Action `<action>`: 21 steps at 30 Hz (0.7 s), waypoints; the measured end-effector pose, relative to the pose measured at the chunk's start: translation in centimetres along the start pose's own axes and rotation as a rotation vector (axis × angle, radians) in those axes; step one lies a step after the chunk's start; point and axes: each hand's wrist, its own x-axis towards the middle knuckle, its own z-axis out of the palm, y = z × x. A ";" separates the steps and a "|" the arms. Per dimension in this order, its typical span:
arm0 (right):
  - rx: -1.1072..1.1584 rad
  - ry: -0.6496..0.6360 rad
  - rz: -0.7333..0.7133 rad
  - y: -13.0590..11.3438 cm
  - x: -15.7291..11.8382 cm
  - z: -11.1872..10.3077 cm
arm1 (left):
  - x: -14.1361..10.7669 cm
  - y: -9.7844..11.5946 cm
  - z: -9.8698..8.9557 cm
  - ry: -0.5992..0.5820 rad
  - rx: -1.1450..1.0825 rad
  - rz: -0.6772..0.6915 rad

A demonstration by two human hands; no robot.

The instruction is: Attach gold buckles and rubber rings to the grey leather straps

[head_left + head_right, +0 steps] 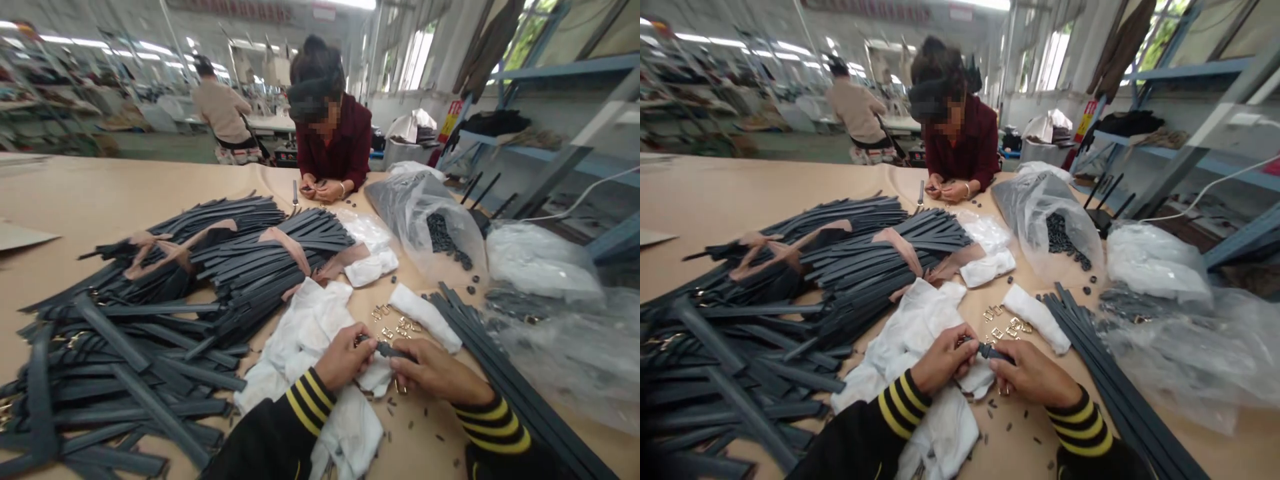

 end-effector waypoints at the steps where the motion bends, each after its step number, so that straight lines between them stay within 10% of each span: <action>1: 0.044 -0.023 0.014 -0.1 0.0 -0.1 | 0.0 0.1 0.0 -0.012 0.010 0.005; 21: -0.056 0.030 -0.061 0.3 0.6 0.3 | -1.0 1.0 0.5 -0.004 0.301 0.215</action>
